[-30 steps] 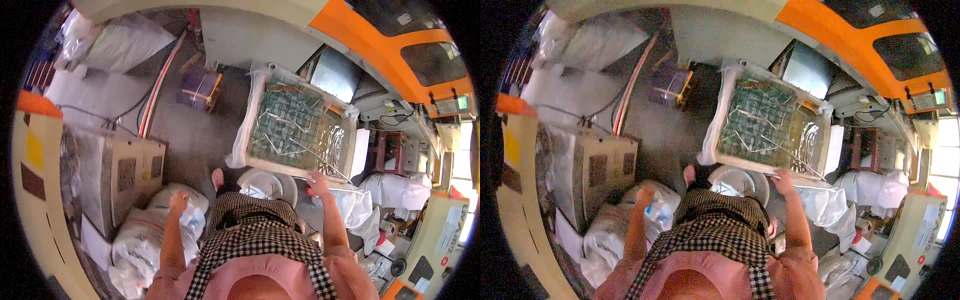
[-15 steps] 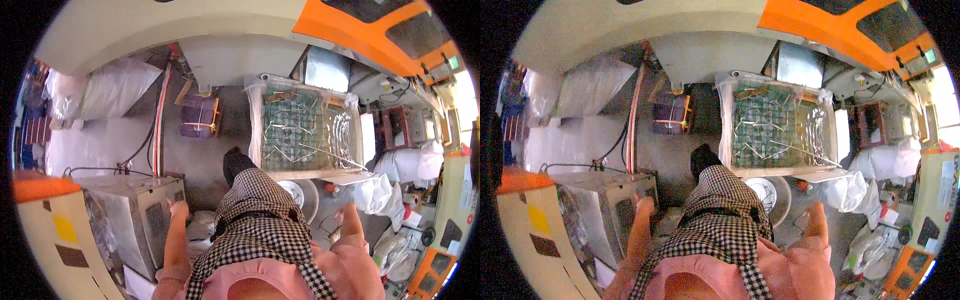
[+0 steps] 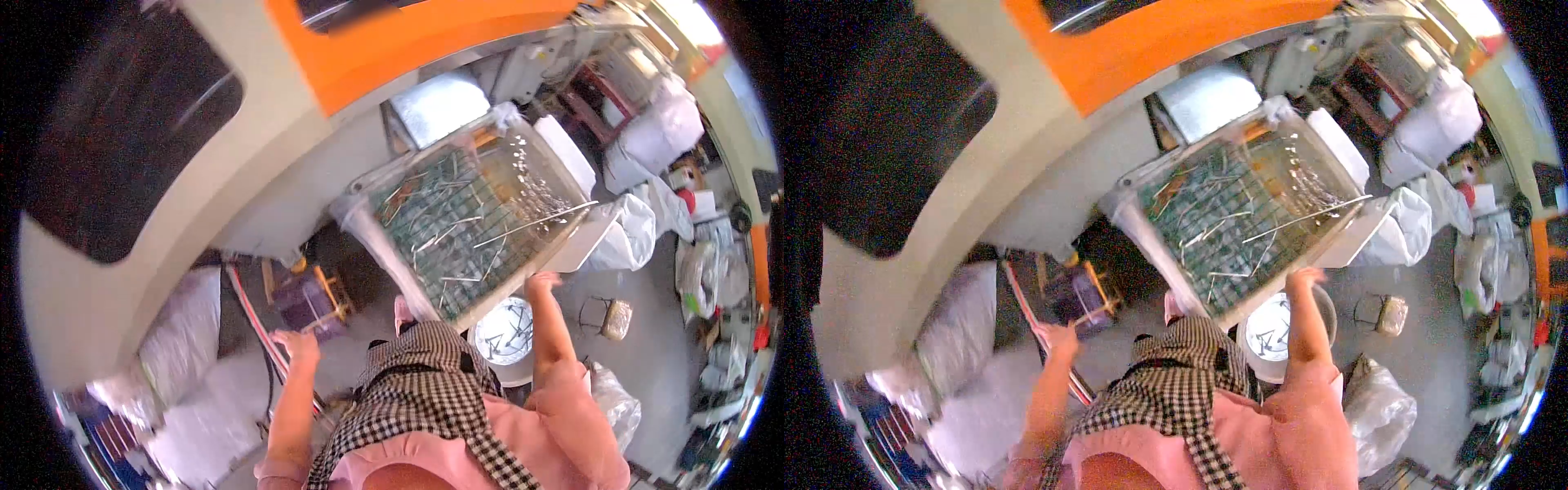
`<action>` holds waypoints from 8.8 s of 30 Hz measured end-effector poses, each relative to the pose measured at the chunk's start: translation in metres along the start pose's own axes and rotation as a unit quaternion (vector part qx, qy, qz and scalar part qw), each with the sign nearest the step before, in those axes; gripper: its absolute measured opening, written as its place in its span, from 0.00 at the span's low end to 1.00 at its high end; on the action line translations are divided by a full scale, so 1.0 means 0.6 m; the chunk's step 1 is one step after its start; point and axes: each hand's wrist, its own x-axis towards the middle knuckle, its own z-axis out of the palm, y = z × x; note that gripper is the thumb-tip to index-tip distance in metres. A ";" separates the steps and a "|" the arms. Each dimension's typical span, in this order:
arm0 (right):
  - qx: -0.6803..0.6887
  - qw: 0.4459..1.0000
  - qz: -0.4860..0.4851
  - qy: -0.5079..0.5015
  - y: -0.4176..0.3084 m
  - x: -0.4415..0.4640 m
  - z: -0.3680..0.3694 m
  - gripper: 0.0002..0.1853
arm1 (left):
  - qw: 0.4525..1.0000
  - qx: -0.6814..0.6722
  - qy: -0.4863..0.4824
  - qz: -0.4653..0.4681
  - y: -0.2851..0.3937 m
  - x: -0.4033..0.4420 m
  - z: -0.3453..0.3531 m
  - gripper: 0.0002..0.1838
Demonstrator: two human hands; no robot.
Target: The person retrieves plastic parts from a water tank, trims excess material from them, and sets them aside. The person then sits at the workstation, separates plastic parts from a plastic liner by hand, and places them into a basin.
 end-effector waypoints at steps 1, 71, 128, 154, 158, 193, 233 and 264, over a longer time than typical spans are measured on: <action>-0.028 0.956 -0.292 -0.017 0.001 0.097 0.111 0.21 | 0.962 0.267 0.026 0.045 -0.001 0.033 0.013 0.20; 0.742 0.639 0.195 0.057 -0.719 -0.100 0.764 0.18 | 0.527 0.430 0.019 0.733 0.478 0.825 0.318 0.11; 0.419 0.898 0.097 0.095 -0.639 0.154 0.599 0.30 | 0.562 0.317 0.197 0.738 0.607 0.863 0.378 0.29; 0.320 0.938 0.034 0.132 -0.626 0.118 0.541 0.20 | 0.751 0.145 -0.043 0.643 0.580 0.808 0.267 0.26; 0.325 0.930 0.047 0.165 -0.619 0.099 0.537 0.18 | 0.740 0.082 -0.048 0.665 0.590 0.831 0.285 0.27; 0.906 0.236 0.244 0.253 -0.555 0.081 0.459 0.11 | 0.835 -0.203 -0.140 0.492 0.594 0.697 0.177 0.16; 0.557 0.773 0.231 0.197 -0.438 0.134 0.654 0.11 | 0.807 -0.006 0.203 0.555 0.711 0.798 0.495 0.17; 0.346 0.873 0.110 0.327 -0.601 0.053 0.578 0.28 | 0.652 0.136 0.116 0.737 0.622 0.762 0.365 0.28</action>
